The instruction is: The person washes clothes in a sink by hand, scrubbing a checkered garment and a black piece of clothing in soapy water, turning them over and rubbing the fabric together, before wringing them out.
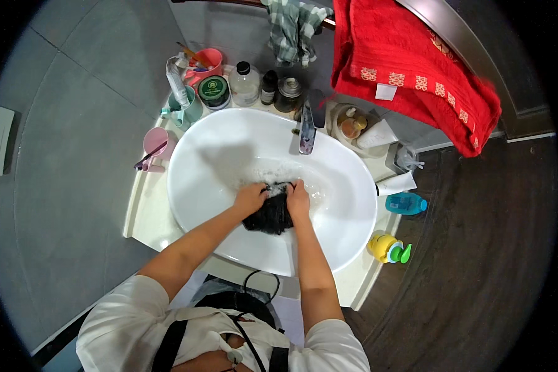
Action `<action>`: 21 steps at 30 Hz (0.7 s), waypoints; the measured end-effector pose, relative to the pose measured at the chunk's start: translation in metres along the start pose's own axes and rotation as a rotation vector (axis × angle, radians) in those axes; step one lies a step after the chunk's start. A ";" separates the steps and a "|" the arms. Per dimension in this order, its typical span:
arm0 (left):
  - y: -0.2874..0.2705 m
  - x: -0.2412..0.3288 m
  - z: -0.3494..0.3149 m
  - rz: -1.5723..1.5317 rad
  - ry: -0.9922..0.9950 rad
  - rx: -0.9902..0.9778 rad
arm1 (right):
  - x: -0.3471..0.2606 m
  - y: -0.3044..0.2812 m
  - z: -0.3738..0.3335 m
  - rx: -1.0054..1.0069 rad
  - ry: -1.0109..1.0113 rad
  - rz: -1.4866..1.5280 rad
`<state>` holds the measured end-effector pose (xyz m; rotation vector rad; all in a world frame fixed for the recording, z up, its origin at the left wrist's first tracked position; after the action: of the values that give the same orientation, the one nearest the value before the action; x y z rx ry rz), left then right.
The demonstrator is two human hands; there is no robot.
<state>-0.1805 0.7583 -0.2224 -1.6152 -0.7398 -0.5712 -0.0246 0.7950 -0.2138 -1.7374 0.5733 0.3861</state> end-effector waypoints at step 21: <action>-0.023 -0.008 0.009 0.210 -0.237 -0.089 | -0.032 0.055 0.008 -0.138 -0.641 -0.358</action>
<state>-0.2036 0.7684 -0.2143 -1.8380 -0.7133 -0.2671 -0.0817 0.7987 -0.2431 -1.6793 -0.2274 0.6963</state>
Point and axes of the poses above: each hand's wrist, its own z-axis towards the middle knuckle, its own y-axis out of the palm, x = y × z, the point moved 2 cm from there along z, towards the middle knuckle, and after that the axes turned 2 degrees about -z, right-handed, at the moved point
